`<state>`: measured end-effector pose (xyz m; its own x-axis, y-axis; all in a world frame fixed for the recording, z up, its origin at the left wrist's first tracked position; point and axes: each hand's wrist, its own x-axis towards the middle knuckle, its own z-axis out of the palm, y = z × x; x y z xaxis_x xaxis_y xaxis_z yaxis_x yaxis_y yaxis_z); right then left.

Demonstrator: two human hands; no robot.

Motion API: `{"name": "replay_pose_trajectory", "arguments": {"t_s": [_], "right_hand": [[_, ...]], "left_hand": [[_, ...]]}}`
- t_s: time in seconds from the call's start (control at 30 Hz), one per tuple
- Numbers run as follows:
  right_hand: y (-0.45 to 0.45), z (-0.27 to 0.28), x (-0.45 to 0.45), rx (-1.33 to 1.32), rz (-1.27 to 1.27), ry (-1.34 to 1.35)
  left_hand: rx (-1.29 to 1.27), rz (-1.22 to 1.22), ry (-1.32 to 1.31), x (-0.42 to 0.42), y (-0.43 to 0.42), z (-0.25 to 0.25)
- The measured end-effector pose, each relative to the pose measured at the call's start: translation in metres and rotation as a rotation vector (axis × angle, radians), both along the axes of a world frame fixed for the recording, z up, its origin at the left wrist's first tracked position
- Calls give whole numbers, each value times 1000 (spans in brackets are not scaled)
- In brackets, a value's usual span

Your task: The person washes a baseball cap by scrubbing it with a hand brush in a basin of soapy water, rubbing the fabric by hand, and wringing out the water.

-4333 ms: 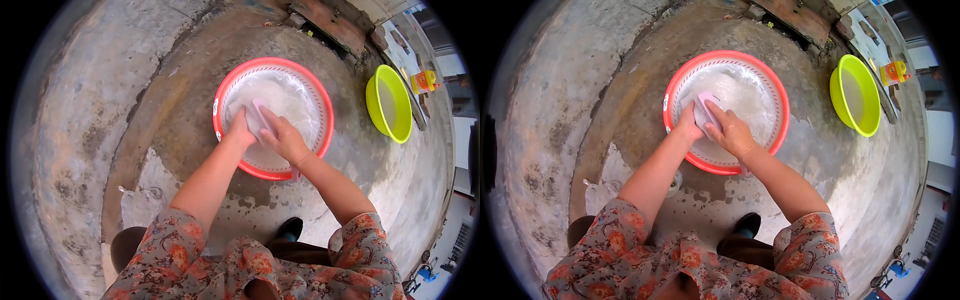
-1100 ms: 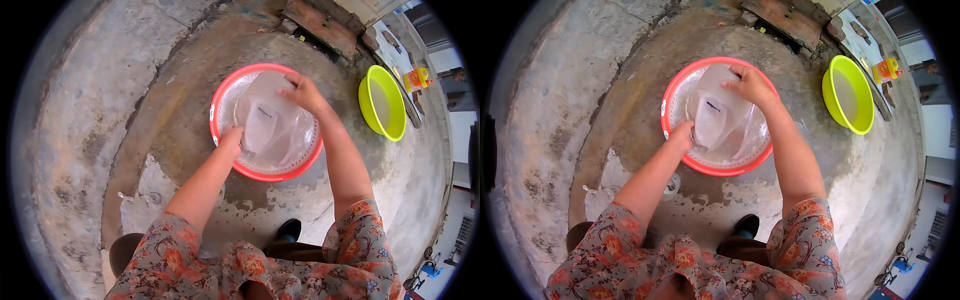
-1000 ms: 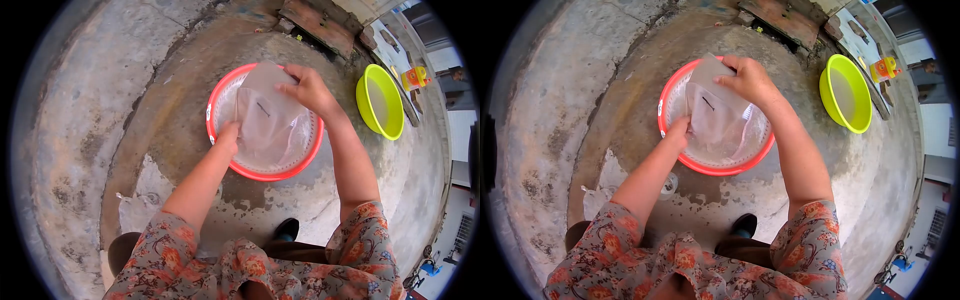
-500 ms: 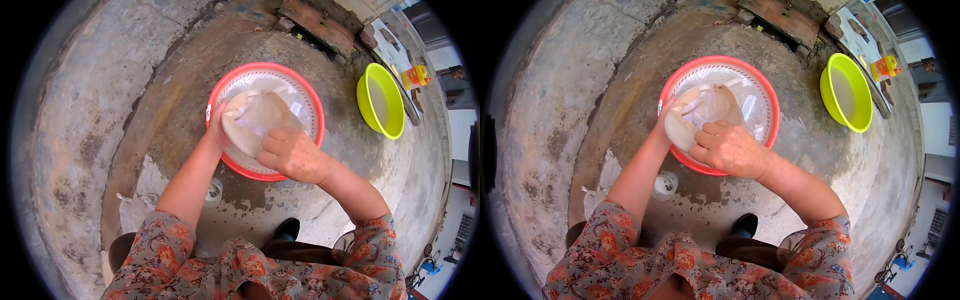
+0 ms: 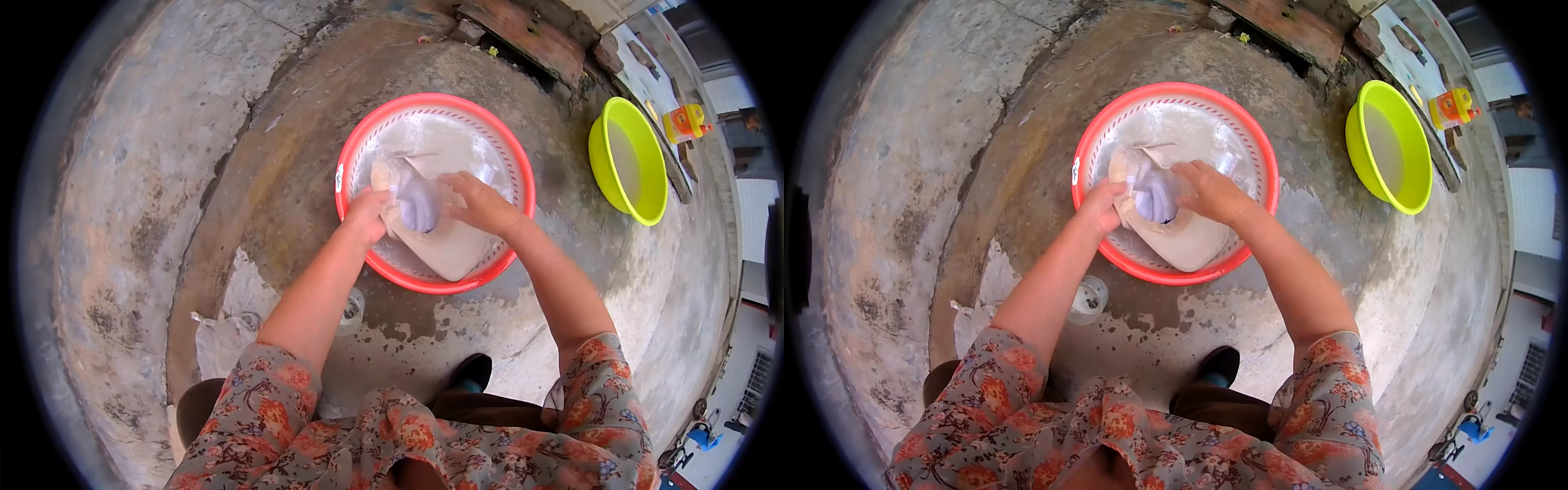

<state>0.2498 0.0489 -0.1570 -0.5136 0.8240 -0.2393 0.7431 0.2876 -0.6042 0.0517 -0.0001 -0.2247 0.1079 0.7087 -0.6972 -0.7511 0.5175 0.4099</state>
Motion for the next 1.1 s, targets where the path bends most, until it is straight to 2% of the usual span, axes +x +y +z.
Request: {"name": "replay_pose_trajectory", "arguments": {"t_s": [0.03, 0.1, 0.13, 0.2, 0.33, 0.43, 0.5, 0.53, 0.6, 0.67, 0.7, 0.73, 0.77, 0.83, 0.9, 0.97, 1.03, 1.1], "right_hand": [[7, -24, -8, -2, -3, 2], [17, -69, -27, 159, -318, 141], [13, -66, -40, 162, -319, 145], [3, -61, -62, 76, -93, -240], [1, -92, -52, 48, -171, -189], [8, -101, -53, 214, -269, -213], [12, -70, -59, 8, -301, 178], [18, -49, -62, 7, -289, 177], [31, -5, -59, -614, -502, 388], [29, 23, -52, -626, -416, 478], [28, 30, -49, -636, -323, 576], [29, 34, -47, -529, -179, 605], [28, 41, -48, -531, -173, 603], [22, 56, -46, -443, -362, 725], [19, 67, -44, -358, -380, 716], [17, 76, -44, -205, -191, 657], [18, 68, -43, -151, -157, 648], [13, 75, -50, -132, -351, 609]], "left_hand": [[-12, -21, 12, 1, -1, 3], [-15, -50, 52, 2, -2, 11], [-16, -76, 90, 3, -3, 13], [27, -107, 180, 3, -3, 7], [32, -135, 355, 5, -6, 3], [104, -191, 476, 11, -7, -7], [85, -152, 367, 11, -8, 4], [61, -125, 269, 8, -8, 12], [106, -98, 233, 0, -5, 21], [155, -79, 190, 0, 0, 35], [297, -44, 191, 0, 3, 45], [438, -6, 194, 0, 6, 55], [438, 0, 195, 1, 9, 66], [606, -54, 312, 7, 15, 89], [634, -102, 304, 8, 16, 114], [901, -266, 667, 11, 16, 129], [978, -253, 673, 21, 16, 129], [964, -230, 644, 24, 16, 131]]}}
